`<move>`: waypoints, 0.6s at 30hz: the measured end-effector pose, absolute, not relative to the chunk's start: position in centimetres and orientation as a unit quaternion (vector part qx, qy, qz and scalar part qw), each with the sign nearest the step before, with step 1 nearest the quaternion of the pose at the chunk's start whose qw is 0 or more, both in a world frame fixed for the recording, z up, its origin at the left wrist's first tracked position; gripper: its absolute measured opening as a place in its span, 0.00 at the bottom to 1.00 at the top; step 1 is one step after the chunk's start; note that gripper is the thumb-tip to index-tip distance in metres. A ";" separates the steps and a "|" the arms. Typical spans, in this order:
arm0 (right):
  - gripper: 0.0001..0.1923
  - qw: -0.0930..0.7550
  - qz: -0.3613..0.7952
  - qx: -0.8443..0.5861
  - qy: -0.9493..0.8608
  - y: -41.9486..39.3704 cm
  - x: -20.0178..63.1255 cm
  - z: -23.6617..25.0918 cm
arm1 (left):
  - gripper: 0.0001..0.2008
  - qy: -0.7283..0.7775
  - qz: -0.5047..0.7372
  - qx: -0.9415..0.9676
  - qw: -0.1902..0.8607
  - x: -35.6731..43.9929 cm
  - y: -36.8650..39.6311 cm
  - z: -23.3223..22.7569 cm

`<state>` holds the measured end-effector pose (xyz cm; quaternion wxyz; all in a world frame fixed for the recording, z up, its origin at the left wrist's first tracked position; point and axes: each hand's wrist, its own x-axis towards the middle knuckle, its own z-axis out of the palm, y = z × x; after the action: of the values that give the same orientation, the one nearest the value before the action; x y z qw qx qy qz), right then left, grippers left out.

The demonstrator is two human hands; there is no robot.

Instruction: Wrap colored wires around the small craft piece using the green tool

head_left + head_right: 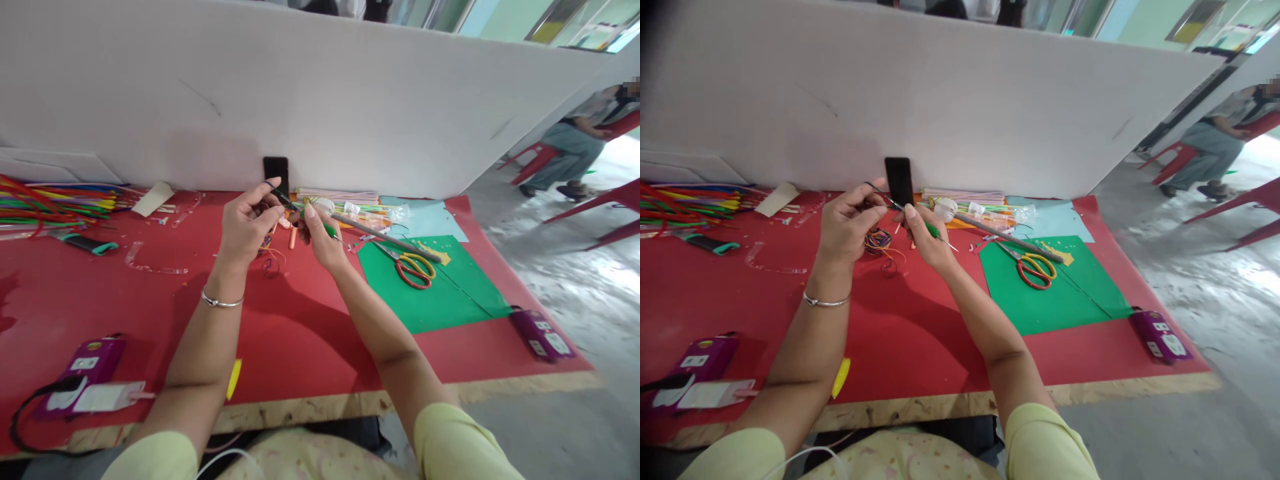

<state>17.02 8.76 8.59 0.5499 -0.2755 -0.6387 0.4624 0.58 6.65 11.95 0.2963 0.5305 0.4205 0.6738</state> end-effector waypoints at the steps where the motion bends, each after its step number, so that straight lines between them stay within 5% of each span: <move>1: 0.37 0.547 0.459 -0.278 -0.642 8.7 17.1 8.6 | 0.19 0.419 0.674 0.528 0.303 0.6 6.8 11.9; 18: 0.31 0.549 0.279 -0.243 -0.749 8.4 18.4 9.8 | 0.25 0.414 0.658 0.546 0.312 -0.3 6.7 11.7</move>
<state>18.40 8.45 9.76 0.5489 -0.2434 -0.7494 0.2790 -0.31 6.73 11.67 0.3116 0.5461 0.4136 0.6585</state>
